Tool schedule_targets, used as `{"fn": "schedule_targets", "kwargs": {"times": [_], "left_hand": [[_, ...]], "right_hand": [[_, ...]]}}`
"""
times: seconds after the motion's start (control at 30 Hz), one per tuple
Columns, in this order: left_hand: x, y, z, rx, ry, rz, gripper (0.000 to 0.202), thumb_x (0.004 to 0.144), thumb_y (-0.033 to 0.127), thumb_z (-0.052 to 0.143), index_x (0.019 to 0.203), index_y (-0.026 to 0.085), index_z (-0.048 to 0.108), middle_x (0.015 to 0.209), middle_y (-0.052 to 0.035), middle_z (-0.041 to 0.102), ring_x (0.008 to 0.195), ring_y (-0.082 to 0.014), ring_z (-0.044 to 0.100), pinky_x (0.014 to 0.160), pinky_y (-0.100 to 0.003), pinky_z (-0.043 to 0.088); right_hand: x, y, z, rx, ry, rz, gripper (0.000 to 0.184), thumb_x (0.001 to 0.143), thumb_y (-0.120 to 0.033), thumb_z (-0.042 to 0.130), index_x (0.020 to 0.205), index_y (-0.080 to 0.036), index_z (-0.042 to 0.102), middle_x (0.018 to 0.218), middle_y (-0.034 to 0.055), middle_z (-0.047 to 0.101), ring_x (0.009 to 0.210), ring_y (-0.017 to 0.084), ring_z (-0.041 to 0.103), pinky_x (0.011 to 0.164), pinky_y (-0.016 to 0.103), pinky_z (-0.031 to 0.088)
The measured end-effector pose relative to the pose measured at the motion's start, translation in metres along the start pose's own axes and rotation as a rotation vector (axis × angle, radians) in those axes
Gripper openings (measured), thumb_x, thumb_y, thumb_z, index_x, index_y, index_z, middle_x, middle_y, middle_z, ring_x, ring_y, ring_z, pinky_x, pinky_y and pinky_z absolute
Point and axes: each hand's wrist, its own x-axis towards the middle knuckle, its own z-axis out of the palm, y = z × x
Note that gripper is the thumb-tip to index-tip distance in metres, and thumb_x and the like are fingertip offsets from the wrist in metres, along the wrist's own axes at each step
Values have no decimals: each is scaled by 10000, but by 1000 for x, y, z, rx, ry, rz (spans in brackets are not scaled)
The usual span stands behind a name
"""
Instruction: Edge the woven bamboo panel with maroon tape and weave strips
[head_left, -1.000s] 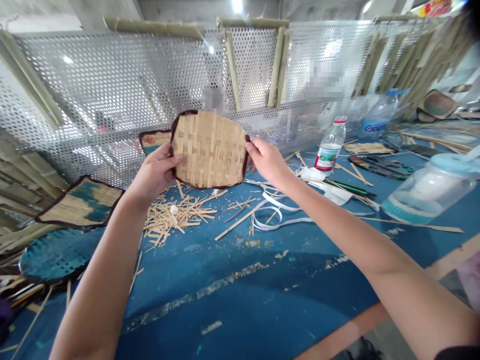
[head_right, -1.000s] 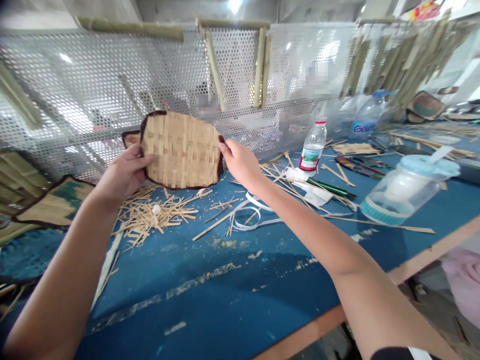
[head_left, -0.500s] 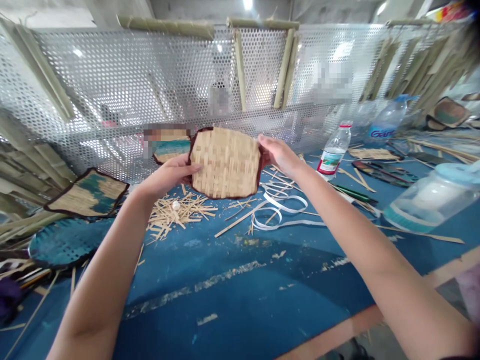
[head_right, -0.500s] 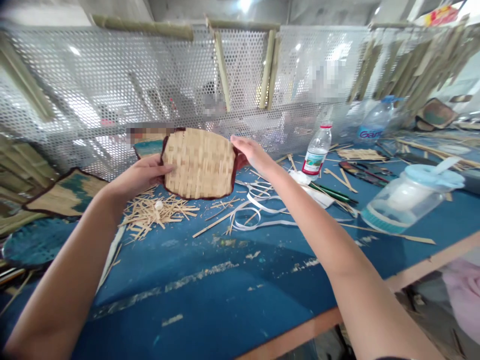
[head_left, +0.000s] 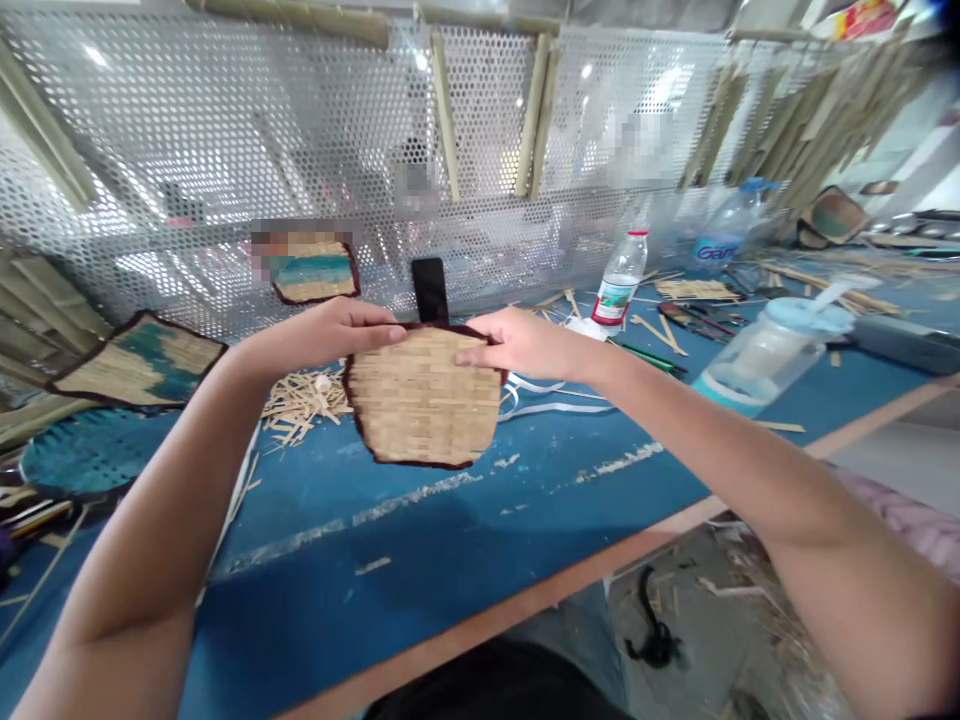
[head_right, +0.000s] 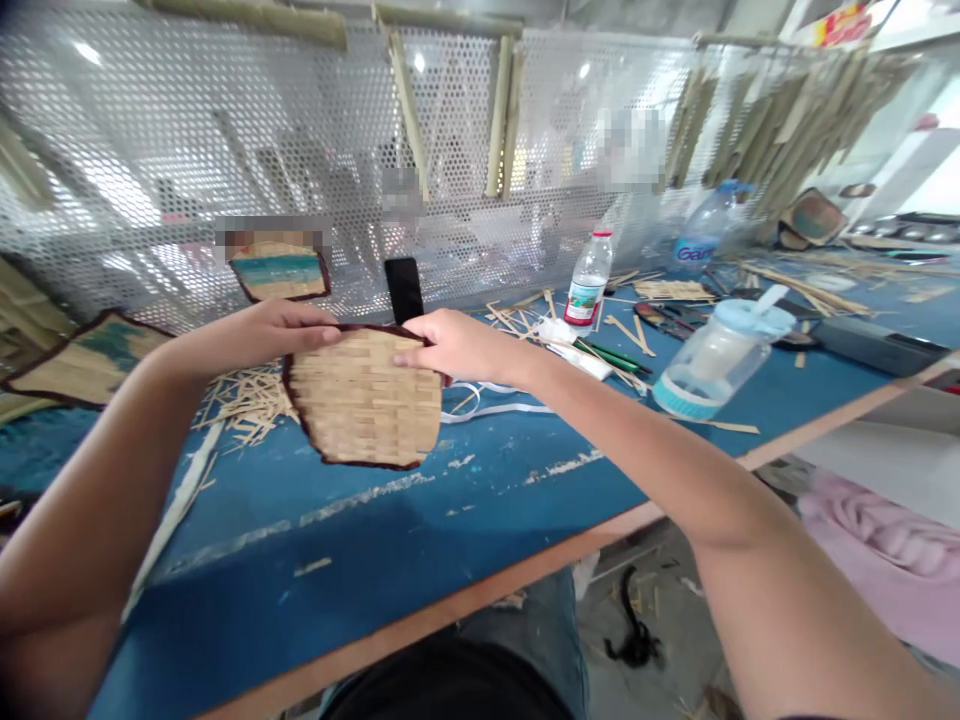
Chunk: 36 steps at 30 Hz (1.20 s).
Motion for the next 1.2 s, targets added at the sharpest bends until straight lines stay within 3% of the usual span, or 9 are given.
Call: {"fn": "schedule_targets", "kwargs": {"times": [0.13,0.33,0.53,0.7,0.83,1.07,1.2], "left_hand": [[15,-17,22,6,-197,13,322,837,498,693,835,186,773,774,-78,711,688,-211,664,652,-306,534],[24,-8,64,-18,-223,133,505,883,661,567,899,194,758,800,-64,716,682,-171,628,624,-267,500],[16,18,93,-76,-209,38,554,923,662,482,1063,211,772,915,-77,752,739,-198,665,632,-281,508],[-23,29,110,-259,-140,-99,415,898,586,586,945,211,756,947,-65,762,797,-228,709,664,-305,549],[-63,30,112,-314,-157,-176,377,853,598,650,884,226,704,889,-39,750,750,-229,702,631,-304,556],[-115,9,112,-121,-140,-148,528,836,723,572,785,199,607,753,-15,626,660,-169,570,563,-252,455],[-137,-2,116,-3,14,-109,539,880,674,538,648,193,463,620,17,459,583,-132,423,508,-235,346]], "right_hand": [[-48,27,-5,249,278,172,326,837,-440,712,1020,-173,682,806,28,661,659,145,613,535,255,515],[-104,48,12,495,522,318,395,746,-454,783,1040,-205,695,880,39,694,699,176,650,542,292,560],[-134,58,54,628,671,366,369,716,-467,790,995,-235,720,843,38,703,621,187,625,488,319,544],[-145,51,92,672,756,325,333,720,-480,770,958,-251,724,831,33,690,645,208,620,492,340,559],[-153,47,120,726,757,299,320,738,-476,764,983,-275,726,785,9,656,626,198,588,473,332,549],[-172,31,148,678,725,386,324,744,-495,777,994,-291,749,830,0,708,738,243,654,624,365,571],[-174,15,160,692,717,445,348,740,-532,771,1002,-303,759,859,1,728,748,241,670,598,341,557]]}}
